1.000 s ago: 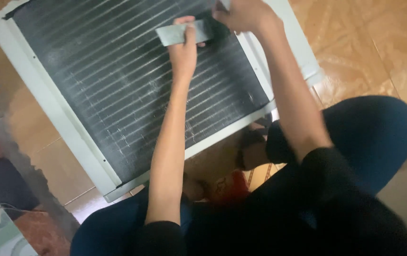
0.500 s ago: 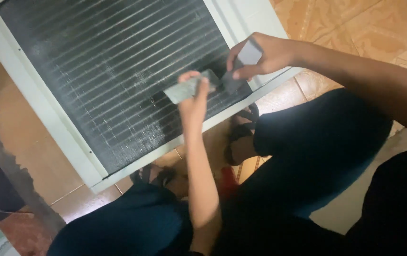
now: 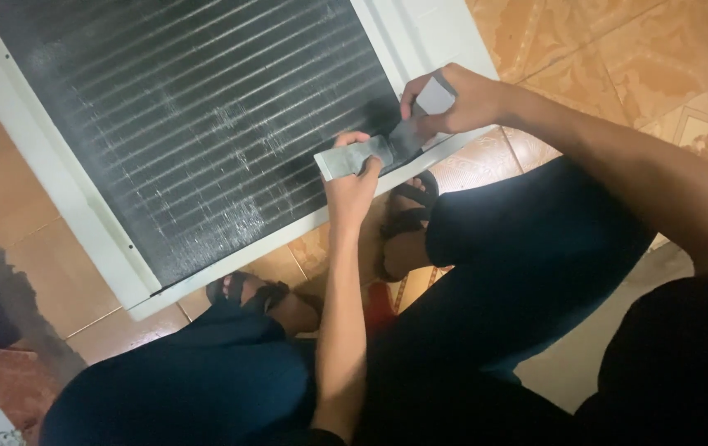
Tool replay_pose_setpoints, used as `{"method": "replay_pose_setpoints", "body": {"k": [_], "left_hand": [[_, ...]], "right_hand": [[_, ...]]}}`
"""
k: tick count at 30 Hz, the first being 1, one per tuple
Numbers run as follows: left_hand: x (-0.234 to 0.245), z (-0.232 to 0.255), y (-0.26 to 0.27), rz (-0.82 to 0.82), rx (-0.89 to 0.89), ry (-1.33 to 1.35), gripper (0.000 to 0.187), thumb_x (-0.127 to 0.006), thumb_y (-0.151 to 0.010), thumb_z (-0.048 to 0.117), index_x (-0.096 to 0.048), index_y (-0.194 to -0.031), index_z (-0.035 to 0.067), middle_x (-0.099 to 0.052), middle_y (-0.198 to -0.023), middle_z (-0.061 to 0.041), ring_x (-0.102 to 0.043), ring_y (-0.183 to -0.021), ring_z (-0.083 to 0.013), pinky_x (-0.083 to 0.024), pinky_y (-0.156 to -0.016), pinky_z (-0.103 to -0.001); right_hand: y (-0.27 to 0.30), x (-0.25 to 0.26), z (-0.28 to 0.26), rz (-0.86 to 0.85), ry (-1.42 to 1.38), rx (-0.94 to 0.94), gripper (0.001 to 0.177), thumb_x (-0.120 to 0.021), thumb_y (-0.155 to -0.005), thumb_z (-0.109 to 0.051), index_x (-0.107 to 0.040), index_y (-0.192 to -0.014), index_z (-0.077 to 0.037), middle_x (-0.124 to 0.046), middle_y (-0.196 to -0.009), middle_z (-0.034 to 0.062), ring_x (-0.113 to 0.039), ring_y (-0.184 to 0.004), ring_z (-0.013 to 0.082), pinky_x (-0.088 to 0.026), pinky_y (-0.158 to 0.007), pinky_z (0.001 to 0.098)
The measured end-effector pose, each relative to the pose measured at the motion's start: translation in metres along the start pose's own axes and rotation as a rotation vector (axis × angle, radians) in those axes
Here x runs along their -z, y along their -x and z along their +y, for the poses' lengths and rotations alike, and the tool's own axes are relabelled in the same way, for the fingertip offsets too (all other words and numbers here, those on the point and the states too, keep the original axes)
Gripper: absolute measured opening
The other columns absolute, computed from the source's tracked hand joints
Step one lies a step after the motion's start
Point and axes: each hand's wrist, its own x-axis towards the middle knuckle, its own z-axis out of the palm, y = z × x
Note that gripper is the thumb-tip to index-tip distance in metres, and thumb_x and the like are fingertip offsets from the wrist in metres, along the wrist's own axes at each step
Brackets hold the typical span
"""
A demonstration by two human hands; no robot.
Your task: Using small metal plates to manually straighten the bent aluminum fins on an air conditioner condenser coil.
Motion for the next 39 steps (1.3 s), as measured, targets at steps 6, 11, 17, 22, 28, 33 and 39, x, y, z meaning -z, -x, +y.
{"method": "replay_pose_setpoints", "body": {"k": [6,11,17,22,28,33,39], "left_hand": [[-0.003,0.000,-0.002,0.010,-0.032,-0.034,0.030,-0.065,-0.079,-0.002,-0.064,-0.108,0.007,-0.071,-0.093,-0.007,-0.065,-0.075,-0.0180,-0.056,-0.073,-0.030],[-0.002,0.003,-0.004,0.004,-0.023,-0.038,0.029,-0.063,-0.079,-0.001,-0.063,-0.107,0.006,-0.071,-0.095,-0.007,-0.064,-0.077,-0.0192,-0.055,-0.076,-0.031],[-0.003,-0.003,-0.005,0.003,-0.053,-0.049,0.029,-0.064,-0.079,-0.001,-0.064,-0.108,0.005,-0.072,-0.098,-0.007,-0.066,-0.081,-0.0201,-0.055,-0.079,-0.031],[-0.001,0.000,-0.004,-0.005,-0.045,-0.022,0.028,-0.062,-0.080,-0.001,-0.063,-0.107,0.005,-0.071,-0.094,-0.008,-0.062,-0.075,-0.0184,-0.054,-0.074,-0.031],[-0.002,-0.004,-0.004,-0.005,-0.073,-0.058,0.030,-0.063,-0.079,-0.001,-0.063,-0.108,0.005,-0.071,-0.095,-0.009,-0.065,-0.079,-0.0207,-0.055,-0.078,-0.033],[-0.001,0.000,-0.005,0.002,-0.025,-0.052,0.028,-0.063,-0.080,0.002,-0.065,-0.108,0.005,-0.072,-0.097,-0.010,-0.065,-0.081,-0.0207,-0.055,-0.079,-0.032],[-0.001,-0.003,-0.005,-0.004,-0.008,-0.033,0.028,-0.063,-0.080,0.003,-0.064,-0.108,0.007,-0.071,-0.097,-0.008,-0.065,-0.082,-0.0204,-0.054,-0.079,-0.033]], "right_hand": [[-0.009,-0.002,0.005,-0.033,0.103,-0.060,0.023,-0.069,-0.076,-0.012,-0.076,-0.099,-0.009,-0.075,-0.094,0.0069,-0.068,-0.083,0.0218,-0.054,-0.079,0.0345],[-0.013,-0.003,0.009,-0.015,0.153,0.001,0.020,-0.069,-0.080,-0.014,-0.076,-0.098,-0.008,-0.075,-0.088,0.0069,-0.068,-0.076,0.0219,-0.053,-0.075,0.0340],[-0.012,-0.004,0.005,0.006,0.163,-0.019,0.016,-0.071,-0.084,-0.009,-0.075,-0.099,-0.005,-0.075,-0.087,0.0089,-0.071,-0.068,0.0223,-0.055,-0.070,0.0321],[-0.012,-0.004,0.003,-0.021,0.102,-0.041,0.016,-0.069,-0.084,-0.006,-0.074,-0.099,-0.004,-0.075,-0.086,0.0087,-0.073,-0.066,0.0212,-0.057,-0.070,0.0297],[-0.016,-0.008,0.004,0.000,0.170,-0.001,0.016,-0.068,-0.083,-0.008,-0.075,-0.096,-0.004,-0.075,-0.085,0.0106,-0.071,-0.067,0.0224,-0.057,-0.067,0.0314],[-0.018,-0.010,0.010,0.028,0.198,0.027,0.016,-0.070,-0.082,-0.007,-0.076,-0.096,-0.004,-0.074,-0.088,0.0120,-0.069,-0.069,0.0252,-0.056,-0.068,0.0327],[-0.021,-0.017,0.009,0.047,0.223,-0.033,0.012,-0.072,-0.086,-0.010,-0.076,-0.096,-0.004,-0.072,-0.085,0.0084,-0.067,-0.067,0.0227,-0.054,-0.067,0.0341]]}}
